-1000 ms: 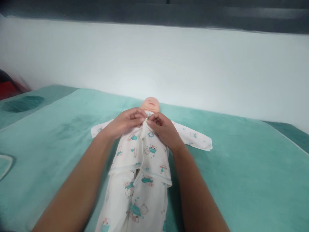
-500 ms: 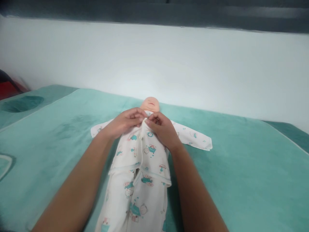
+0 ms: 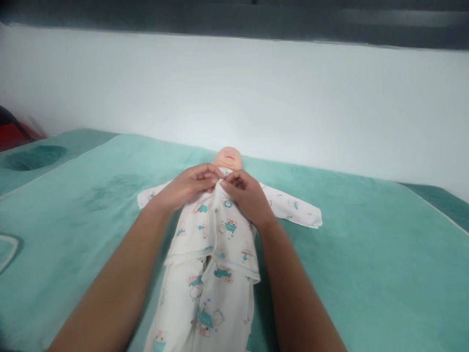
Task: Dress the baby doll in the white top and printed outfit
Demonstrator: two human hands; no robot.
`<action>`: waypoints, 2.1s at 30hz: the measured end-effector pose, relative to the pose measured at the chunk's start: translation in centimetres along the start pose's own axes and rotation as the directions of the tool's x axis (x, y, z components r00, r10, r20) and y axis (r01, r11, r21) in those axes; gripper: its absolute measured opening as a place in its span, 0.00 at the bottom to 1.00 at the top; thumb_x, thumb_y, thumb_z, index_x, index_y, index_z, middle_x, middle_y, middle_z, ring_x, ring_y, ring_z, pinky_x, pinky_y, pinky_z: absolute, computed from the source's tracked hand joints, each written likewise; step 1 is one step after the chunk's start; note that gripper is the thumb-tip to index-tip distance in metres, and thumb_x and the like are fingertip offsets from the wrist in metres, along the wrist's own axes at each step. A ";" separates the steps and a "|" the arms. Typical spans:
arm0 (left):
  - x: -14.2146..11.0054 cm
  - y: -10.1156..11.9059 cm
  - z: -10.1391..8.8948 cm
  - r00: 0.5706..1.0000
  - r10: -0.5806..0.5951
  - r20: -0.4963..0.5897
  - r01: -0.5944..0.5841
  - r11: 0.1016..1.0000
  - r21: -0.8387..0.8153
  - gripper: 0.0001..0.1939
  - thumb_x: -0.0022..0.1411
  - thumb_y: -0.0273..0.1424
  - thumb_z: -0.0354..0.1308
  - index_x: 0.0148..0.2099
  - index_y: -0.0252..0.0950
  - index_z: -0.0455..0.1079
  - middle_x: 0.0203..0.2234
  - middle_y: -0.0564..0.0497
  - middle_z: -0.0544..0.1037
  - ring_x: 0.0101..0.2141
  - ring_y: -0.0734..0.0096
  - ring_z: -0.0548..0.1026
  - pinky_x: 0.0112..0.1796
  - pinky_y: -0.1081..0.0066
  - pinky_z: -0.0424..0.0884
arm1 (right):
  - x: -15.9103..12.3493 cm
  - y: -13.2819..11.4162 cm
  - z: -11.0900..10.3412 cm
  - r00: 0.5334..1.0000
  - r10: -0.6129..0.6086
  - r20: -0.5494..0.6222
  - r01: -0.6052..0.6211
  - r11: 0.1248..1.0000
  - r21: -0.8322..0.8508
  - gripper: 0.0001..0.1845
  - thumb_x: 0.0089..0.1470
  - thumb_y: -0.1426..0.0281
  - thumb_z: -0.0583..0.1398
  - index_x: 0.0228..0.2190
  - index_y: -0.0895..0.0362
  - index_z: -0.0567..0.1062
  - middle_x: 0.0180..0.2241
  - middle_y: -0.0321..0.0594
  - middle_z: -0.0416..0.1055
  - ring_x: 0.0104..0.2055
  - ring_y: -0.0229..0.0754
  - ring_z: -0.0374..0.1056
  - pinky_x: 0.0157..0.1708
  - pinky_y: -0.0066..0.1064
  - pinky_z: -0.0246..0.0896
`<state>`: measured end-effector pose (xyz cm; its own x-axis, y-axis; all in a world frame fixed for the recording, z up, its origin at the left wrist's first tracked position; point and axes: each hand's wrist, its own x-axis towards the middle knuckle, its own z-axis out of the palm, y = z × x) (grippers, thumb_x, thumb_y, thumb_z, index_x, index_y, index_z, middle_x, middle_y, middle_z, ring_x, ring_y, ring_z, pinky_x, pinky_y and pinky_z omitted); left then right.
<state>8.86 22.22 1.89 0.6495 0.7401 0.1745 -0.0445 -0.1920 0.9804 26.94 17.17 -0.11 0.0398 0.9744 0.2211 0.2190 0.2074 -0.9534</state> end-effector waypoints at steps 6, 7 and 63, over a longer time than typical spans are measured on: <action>0.0 0.1 0.1 1.000 -0.007 -0.022 0.007 1.000 -0.007 0.08 0.60 0.33 0.58 0.41 0.36 0.72 0.32 0.53 0.69 0.30 0.77 0.66 0.34 0.73 0.63 | 0.0 0.0 0.1 1.000 -0.003 -0.005 0.003 1.000 0.003 0.09 0.52 0.61 0.64 0.31 0.53 0.73 0.29 0.32 0.66 0.31 0.36 0.58 0.33 0.30 0.53; 0.0 0.1 0.1 1.000 -0.005 -0.023 0.004 1.000 -0.008 0.08 0.60 0.33 0.58 0.41 0.36 0.72 0.32 0.53 0.69 0.30 0.77 0.66 0.34 0.73 0.63 | 0.0 0.0 0.1 1.000 -0.002 -0.005 0.002 1.000 0.004 0.09 0.52 0.61 0.64 0.31 0.53 0.73 0.29 0.32 0.66 0.31 0.37 0.58 0.33 0.30 0.53; -2.3 2.1 -2.0 0.938 -0.213 0.272 0.162 0.967 0.197 0.10 0.58 0.36 0.60 0.41 0.37 0.72 0.26 0.52 0.72 0.26 0.74 0.70 0.26 0.74 0.66 | -4.0 -5.1 2.0 0.987 0.157 0.043 -0.064 0.612 -0.788 0.21 0.60 0.58 0.53 0.19 0.54 0.60 0.19 0.37 0.65 0.20 0.37 0.52 0.24 0.34 0.38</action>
<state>5.71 21.39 3.74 0.8256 0.5598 -0.0703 0.2123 -0.1927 0.9580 23.73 12.36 3.47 0.0321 0.9977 0.0593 0.8999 -0.0030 -0.4361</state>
